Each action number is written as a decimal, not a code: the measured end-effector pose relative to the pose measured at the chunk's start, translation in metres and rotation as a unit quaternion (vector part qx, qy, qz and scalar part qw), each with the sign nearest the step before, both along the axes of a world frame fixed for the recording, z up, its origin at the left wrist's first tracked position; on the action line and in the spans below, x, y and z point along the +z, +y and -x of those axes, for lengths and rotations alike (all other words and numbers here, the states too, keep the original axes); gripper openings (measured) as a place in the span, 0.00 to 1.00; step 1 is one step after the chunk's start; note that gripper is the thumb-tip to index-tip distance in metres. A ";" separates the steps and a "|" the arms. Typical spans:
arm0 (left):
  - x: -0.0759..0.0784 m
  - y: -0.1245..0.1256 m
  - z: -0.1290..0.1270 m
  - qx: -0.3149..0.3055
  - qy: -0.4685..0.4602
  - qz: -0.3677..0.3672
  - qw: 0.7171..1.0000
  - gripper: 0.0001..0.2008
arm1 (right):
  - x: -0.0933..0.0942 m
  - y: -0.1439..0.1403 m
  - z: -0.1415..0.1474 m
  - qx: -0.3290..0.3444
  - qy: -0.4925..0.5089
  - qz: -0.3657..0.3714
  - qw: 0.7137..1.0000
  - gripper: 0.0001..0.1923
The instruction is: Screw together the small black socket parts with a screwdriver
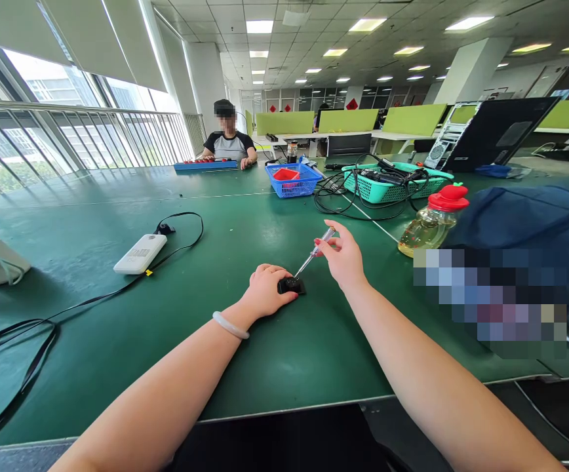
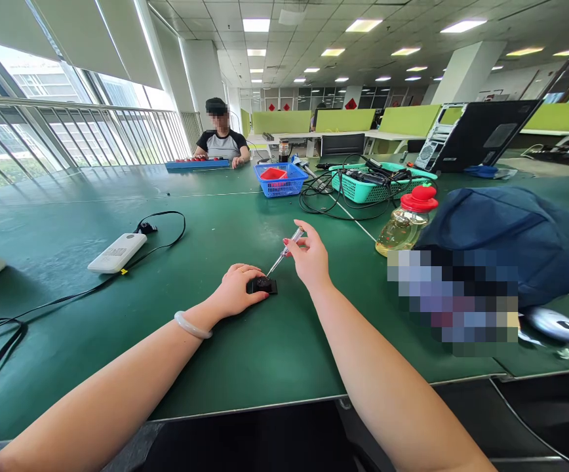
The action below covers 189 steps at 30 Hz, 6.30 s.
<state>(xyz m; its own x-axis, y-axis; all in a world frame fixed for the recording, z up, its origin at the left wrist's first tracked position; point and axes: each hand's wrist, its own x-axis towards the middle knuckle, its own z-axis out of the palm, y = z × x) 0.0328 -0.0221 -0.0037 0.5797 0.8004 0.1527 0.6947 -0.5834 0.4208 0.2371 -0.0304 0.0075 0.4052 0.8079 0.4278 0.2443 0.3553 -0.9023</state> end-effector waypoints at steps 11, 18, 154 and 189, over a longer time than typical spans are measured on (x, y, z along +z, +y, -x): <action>-0.002 0.002 0.002 -0.009 -0.008 0.009 1.000 0.20 | -0.007 0.005 -0.004 0.039 0.072 0.021 0.996 0.28; -0.001 0.002 0.002 -0.011 -0.005 0.007 1.000 0.20 | -0.011 0.006 -0.001 0.038 0.009 0.027 0.999 0.26; 0.000 0.000 0.003 -0.011 0.001 0.007 1.000 0.21 | 0.009 -0.012 0.014 0.178 0.003 -0.054 0.982 0.31; 0.001 -0.003 0.002 -0.015 0.025 0.005 1.000 0.21 | 0.002 -0.002 0.007 0.093 0.056 -0.006 0.994 0.29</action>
<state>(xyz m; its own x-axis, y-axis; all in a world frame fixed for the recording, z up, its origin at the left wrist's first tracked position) 0.0304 -0.0252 -0.0024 0.6107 0.7835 0.1149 0.6970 -0.6007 0.3915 0.2305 -0.0326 0.0092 0.2954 0.8683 0.3985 0.0711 0.3960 -0.9155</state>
